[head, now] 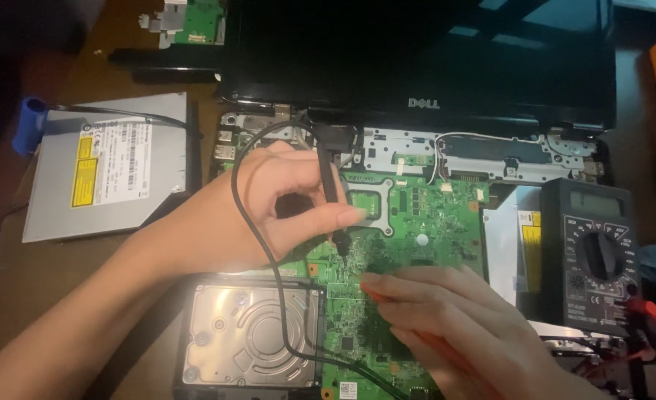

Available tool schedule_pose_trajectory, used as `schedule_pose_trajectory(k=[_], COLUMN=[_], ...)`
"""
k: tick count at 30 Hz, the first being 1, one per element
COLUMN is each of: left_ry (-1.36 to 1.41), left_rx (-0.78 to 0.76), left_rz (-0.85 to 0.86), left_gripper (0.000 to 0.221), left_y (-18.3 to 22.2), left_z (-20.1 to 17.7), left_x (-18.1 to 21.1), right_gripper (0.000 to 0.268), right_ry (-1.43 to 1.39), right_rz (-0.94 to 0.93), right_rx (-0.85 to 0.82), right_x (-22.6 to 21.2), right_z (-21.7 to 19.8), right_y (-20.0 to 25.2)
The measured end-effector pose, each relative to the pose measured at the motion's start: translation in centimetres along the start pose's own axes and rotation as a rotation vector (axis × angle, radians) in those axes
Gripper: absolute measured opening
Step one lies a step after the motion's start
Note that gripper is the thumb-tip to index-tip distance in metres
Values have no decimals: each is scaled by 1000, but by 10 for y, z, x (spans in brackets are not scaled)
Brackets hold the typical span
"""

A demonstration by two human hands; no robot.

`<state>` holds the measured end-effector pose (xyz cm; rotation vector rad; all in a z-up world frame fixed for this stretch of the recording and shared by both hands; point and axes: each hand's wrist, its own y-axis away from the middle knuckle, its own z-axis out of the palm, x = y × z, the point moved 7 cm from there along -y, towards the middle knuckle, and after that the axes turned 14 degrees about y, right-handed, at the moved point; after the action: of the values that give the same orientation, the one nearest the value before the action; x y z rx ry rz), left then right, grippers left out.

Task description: Testing and cleaning components of a disassembled laptop using a multimeter and a cloth.

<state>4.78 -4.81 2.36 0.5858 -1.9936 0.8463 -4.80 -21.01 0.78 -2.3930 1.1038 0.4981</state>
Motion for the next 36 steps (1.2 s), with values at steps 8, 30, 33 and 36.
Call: schedule_pose_trajectory(k=[8, 30, 33, 36], left_ry=[5, 33, -32, -35], left_rx=[-10, -47, -33, -29], left_rz=[26, -74, -68, -22], left_gripper=[25, 24, 26, 25], left_y=[1, 4, 5, 5], left_z=[1, 2, 3, 3], left_x=[-2, -10, -8, -7], right_gripper=[29, 26, 28, 37], right_ry=[29, 14, 20, -25], right_rz=[-20, -20, -42, -24], right_rx=[-11, 6, -1, -57], right_x=[-3, 1, 2, -3], right_z=[-1, 3, 3, -2], right_y=[-2, 2, 2, -1])
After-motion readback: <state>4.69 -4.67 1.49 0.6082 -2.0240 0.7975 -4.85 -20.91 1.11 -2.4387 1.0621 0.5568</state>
